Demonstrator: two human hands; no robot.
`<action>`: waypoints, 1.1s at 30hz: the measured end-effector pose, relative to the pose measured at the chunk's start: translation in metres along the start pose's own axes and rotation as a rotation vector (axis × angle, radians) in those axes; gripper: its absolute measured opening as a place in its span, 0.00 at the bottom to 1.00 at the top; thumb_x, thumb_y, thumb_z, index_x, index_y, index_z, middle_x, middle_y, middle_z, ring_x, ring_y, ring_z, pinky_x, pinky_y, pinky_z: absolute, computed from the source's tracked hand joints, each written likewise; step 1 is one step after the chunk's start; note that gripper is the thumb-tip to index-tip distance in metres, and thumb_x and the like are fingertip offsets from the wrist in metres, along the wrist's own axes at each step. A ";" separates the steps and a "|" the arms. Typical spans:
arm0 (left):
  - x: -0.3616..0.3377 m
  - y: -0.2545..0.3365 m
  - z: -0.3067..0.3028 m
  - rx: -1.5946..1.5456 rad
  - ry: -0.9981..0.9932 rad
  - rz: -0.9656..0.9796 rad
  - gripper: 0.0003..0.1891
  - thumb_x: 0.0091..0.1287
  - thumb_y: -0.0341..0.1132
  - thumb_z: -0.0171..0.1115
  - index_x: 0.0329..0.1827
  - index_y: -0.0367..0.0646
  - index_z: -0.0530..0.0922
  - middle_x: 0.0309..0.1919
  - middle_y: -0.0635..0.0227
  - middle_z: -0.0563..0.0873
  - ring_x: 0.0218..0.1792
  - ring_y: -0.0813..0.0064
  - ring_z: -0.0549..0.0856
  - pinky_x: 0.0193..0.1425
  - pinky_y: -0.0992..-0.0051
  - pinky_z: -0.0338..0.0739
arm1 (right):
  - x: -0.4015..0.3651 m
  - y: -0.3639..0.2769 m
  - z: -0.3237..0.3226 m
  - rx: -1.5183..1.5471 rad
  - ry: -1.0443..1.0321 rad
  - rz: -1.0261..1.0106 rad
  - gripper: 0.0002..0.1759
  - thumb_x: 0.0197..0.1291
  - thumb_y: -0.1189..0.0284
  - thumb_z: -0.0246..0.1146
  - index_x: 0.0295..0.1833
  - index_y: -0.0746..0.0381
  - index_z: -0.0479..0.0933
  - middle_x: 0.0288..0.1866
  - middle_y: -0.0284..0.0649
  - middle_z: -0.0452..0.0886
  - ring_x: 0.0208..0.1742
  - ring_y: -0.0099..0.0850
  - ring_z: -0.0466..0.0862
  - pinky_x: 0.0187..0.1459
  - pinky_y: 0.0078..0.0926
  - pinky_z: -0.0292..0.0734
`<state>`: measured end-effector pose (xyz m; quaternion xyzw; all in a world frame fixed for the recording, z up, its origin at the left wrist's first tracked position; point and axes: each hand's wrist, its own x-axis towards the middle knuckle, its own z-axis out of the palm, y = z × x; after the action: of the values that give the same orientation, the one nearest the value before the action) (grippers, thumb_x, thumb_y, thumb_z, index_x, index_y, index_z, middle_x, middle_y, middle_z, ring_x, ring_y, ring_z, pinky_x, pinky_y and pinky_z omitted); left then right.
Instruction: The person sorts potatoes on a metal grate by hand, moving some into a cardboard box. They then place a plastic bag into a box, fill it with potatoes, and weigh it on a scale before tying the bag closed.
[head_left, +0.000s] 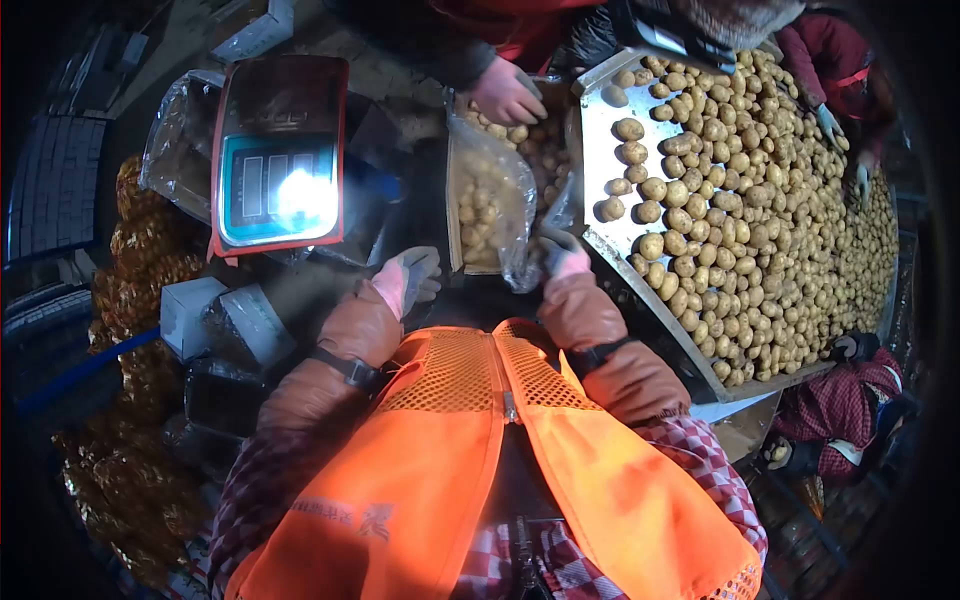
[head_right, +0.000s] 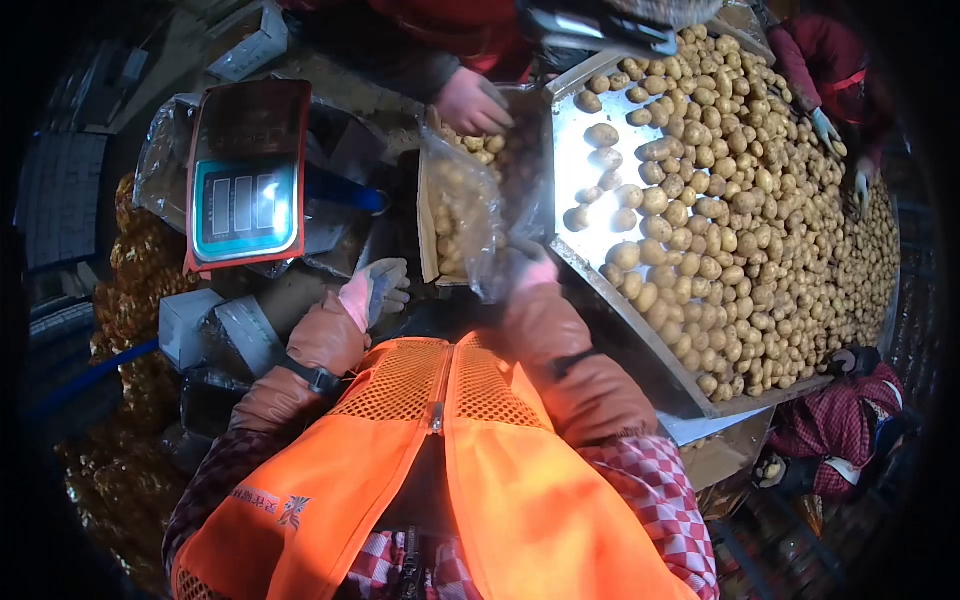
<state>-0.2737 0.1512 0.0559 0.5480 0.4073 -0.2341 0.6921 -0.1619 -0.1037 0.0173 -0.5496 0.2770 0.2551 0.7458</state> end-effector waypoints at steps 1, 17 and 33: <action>0.004 -0.007 0.003 0.014 -0.005 -0.025 0.27 0.72 0.48 0.62 0.68 0.43 0.73 0.47 0.62 0.83 0.39 0.69 0.84 0.41 0.71 0.81 | 0.007 0.002 0.022 -0.203 0.071 -0.029 0.11 0.61 0.82 0.64 0.49 0.65 0.82 0.32 0.34 0.83 0.29 0.26 0.79 0.32 0.26 0.74; 0.004 -0.029 0.085 -0.016 0.155 -0.049 0.37 0.67 0.58 0.64 0.74 0.56 0.62 0.63 0.57 0.75 0.53 0.54 0.80 0.53 0.52 0.79 | -0.070 -0.094 -0.142 -0.781 -0.017 -0.945 0.18 0.64 0.83 0.62 0.59 0.63 0.80 0.49 0.45 0.85 0.49 0.33 0.84 0.51 0.29 0.79; -0.003 -0.059 0.074 -0.080 0.156 -0.188 0.29 0.68 0.60 0.61 0.69 0.62 0.69 0.54 0.58 0.81 0.53 0.55 0.81 0.51 0.54 0.78 | -0.058 -0.075 -0.299 -1.472 0.752 -0.955 0.22 0.58 0.63 0.65 0.59 0.54 0.79 0.68 0.47 0.71 0.74 0.53 0.64 0.69 0.52 0.64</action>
<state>-0.2975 0.0632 0.0298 0.4959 0.5183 -0.2380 0.6548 -0.1914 -0.4152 0.0361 -0.9820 0.0149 -0.1593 0.1004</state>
